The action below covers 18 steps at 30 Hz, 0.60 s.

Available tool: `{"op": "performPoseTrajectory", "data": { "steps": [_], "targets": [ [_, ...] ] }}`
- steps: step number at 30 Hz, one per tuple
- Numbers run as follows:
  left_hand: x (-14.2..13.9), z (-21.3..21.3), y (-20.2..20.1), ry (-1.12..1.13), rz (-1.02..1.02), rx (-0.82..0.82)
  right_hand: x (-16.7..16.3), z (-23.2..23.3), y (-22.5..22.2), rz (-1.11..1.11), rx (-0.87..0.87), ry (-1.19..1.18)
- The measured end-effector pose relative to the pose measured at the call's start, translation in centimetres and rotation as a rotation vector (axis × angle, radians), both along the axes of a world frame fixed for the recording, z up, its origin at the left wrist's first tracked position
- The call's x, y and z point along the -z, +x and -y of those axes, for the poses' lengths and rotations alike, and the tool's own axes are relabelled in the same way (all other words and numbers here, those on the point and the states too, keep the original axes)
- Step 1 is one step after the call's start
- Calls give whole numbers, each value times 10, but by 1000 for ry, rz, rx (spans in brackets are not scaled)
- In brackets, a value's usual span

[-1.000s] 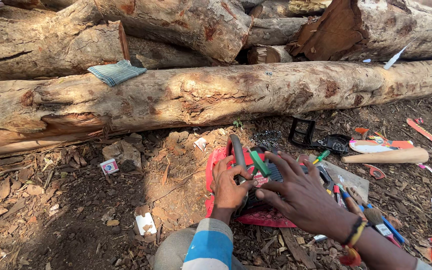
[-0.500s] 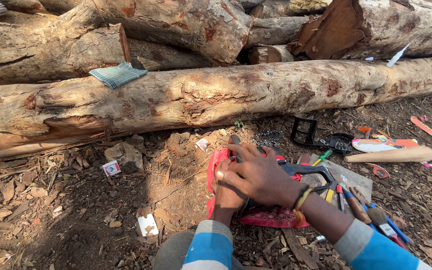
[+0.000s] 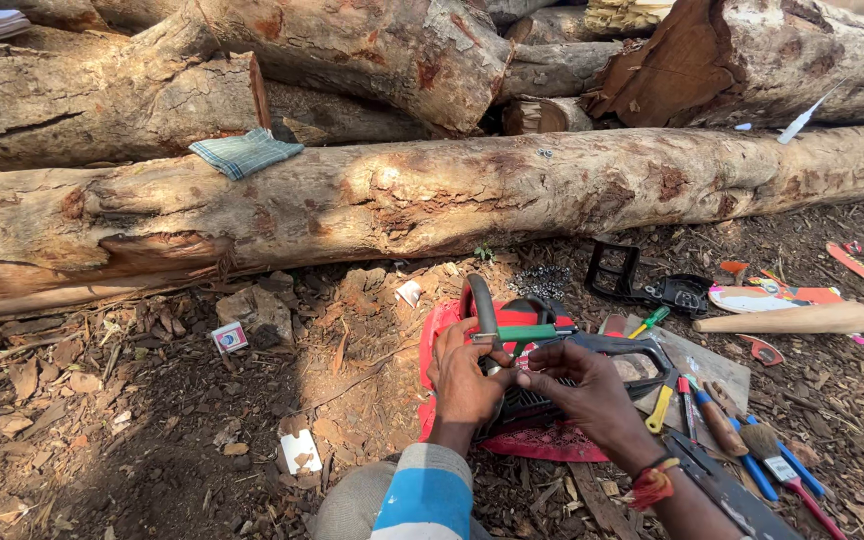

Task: The person uses a green screwdriver to remove screws from the top cover of a red chainsaw. They lift off the cover, exposing the engine, and then place the cover back on the chainsaw.

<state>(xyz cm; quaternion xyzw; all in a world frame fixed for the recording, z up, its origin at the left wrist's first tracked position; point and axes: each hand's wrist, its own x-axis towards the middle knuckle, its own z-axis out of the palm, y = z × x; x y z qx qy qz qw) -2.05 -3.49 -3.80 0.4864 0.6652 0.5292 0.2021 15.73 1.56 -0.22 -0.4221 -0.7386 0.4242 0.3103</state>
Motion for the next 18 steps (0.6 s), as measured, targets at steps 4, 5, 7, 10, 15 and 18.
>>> {"op": "performPoseTrajectory", "data": {
  "steps": [4, 5, 7, 10, 15, 18],
  "targets": [
    [2, -1, 1, 36, -74, -24, 27, -3, -26, -175, 127, 87],
    [2, -1, 2, 44, -89, -26, 29, -3, -30, -177, 147, 128],
    [1, 0, 2, 50, -103, -28, 30, -1, -35, -185, 185, 155],
    [-1, 1, -1, 50, -88, 7, 25, 5, -36, -157, 221, 170],
    [1, 6, -9, 143, -42, 137, 18, 10, -30, -179, 101, 149],
    [3, 5, -9, 54, -81, 121, 20, 7, -31, -329, 5, 59]
  ]
}}
